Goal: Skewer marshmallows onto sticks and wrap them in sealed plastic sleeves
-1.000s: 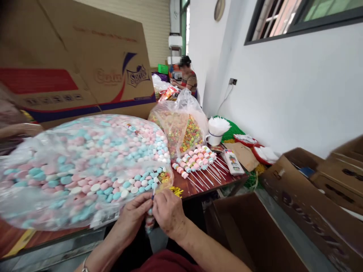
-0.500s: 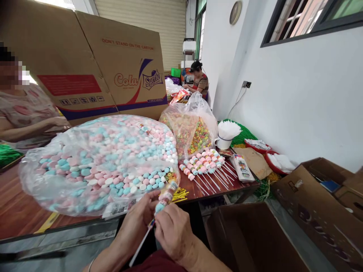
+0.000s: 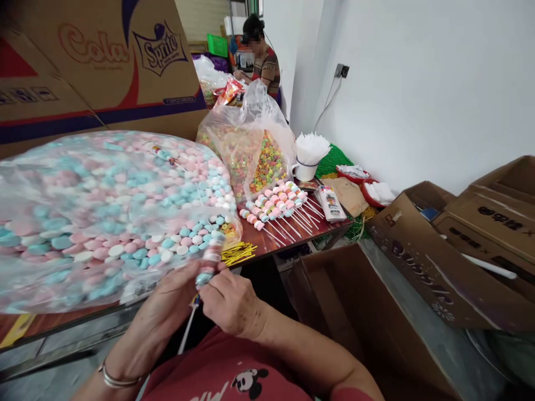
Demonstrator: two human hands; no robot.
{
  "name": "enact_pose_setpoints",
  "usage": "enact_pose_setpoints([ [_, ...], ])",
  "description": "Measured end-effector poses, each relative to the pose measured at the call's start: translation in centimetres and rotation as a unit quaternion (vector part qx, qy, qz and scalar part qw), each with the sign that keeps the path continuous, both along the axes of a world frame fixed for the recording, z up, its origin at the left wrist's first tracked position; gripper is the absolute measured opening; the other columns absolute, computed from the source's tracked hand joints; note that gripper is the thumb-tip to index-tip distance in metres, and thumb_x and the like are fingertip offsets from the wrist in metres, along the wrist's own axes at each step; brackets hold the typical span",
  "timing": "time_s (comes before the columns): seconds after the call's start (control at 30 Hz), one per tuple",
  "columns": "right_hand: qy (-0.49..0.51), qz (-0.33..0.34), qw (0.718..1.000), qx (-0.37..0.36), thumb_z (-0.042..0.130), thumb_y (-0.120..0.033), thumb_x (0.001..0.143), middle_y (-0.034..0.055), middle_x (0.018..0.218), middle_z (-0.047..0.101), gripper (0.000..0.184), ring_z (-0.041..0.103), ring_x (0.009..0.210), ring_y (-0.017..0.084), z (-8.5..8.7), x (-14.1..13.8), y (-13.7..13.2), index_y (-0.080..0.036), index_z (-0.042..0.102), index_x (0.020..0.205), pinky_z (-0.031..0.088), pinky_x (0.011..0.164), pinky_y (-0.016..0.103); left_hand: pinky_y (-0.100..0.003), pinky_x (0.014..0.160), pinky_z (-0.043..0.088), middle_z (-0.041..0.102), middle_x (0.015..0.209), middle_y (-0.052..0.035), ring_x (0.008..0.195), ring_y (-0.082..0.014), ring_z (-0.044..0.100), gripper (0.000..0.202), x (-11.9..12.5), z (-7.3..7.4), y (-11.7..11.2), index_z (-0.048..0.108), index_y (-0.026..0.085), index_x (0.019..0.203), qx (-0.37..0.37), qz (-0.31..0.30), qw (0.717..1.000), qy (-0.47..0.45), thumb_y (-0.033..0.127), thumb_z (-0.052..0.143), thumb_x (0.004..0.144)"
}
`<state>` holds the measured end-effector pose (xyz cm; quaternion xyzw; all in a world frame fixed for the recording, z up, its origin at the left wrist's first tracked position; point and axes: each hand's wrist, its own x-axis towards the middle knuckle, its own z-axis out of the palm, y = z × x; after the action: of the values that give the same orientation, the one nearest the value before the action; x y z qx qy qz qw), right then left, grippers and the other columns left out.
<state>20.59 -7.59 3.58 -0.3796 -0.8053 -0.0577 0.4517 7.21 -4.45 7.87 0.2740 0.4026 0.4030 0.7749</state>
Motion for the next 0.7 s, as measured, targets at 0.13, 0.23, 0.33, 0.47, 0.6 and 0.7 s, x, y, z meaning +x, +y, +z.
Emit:
enact_pose_setpoints([
  [0.13, 0.141, 0.031, 0.98, -0.138, 0.039, -0.017, 0.099, 0.0034, 0.075, 0.058, 0.024, 0.055, 0.069, 0.015, -0.1, -0.7, -0.8, -0.019, 0.057, 0.083, 0.05, 0.067, 0.025, -0.027, 0.075, 0.056, 0.073, 0.08, -0.004, 0.076, -0.0169, 0.067, 0.035, 1.0, 0.8, -0.1, 0.073, 0.014, 0.08, 0.06, 0.145, 0.988, -0.016, 0.024, 0.092, 0.052],
  [0.23, 0.158, 0.034, 0.965, -0.207, 0.038, -0.023, 0.101, 0.0087, 0.089, 0.064, 0.021, 0.06, 0.082, 0.018, 0.6, -0.8, -1.2, -0.016, 0.058, 0.099, 0.052, 0.077, 0.029, -0.029, 0.083, 0.056, 0.071, 0.08, -0.0001, 0.083, -0.0165, 0.068, 0.03, 1.8, 0.9, -0.3, 0.07, 0.017, 0.082, 0.114, 0.23, 0.966, -0.028, 0.022, 0.087, 0.057],
  [0.33, 0.118, 0.023, 0.955, -0.272, 0.041, -0.025, 0.098, 0.0089, 0.091, 0.065, 0.018, 0.061, 0.083, 0.019, 0.8, -0.7, -1.5, -0.017, 0.056, 0.103, 0.051, 0.077, 0.031, -0.03, 0.088, 0.055, 0.07, 0.081, 0.0015, 0.087, -0.0161, 0.068, 0.026, 2.4, 0.7, -0.5, 0.068, 0.018, 0.082, 0.131, 0.24, 0.961, -0.031, 0.02, 0.084, 0.062],
  [0.47, 0.127, 0.016, 0.944, -0.305, 0.039, -0.021, 0.096, -0.0004, 0.07, 0.056, 0.019, 0.052, 0.062, 0.013, -0.2, 0.3, -1.3, -0.021, 0.05, 0.081, 0.045, 0.062, 0.023, -0.035, 0.082, 0.057, 0.07, 0.084, -0.0004, 0.082, -0.0189, 0.069, 0.031, 2.7, 0.7, -0.5, 0.066, 0.019, 0.09, 0.165, 0.2, 0.965, -0.036, 0.02, 0.08, 0.063],
  [0.6, 0.127, -0.003, 0.956, -0.264, 0.038, -0.022, 0.098, -0.0004, 0.067, 0.055, 0.024, 0.051, 0.061, 0.013, -1.1, 1.6, -1.1, -0.021, 0.051, 0.079, 0.044, 0.062, 0.023, -0.029, 0.062, 0.055, 0.067, 0.078, 0.0006, 0.068, -0.0178, 0.066, 0.041, 2.8, 1.4, 0.1, 0.063, 0.02, 0.102, 0.184, 0.193, 0.964, -0.012, 0.022, 0.08, 0.065],
  [0.7, 0.157, 0.012, 0.95, -0.27, 0.043, -0.025, 0.098, 0.0033, 0.08, 0.061, 0.016, 0.056, 0.069, 0.015, -1.0, 2.1, -1.2, -0.019, 0.057, 0.094, 0.047, 0.066, 0.024, -0.024, 0.054, 0.049, 0.058, 0.064, 0.0038, 0.055, -0.012, 0.055, 0.033, 2.7, 1.7, 0.9, 0.061, 0.018, 0.094, 0.163, 0.188, 0.968, -0.022, 0.017, 0.076, 0.064],
])
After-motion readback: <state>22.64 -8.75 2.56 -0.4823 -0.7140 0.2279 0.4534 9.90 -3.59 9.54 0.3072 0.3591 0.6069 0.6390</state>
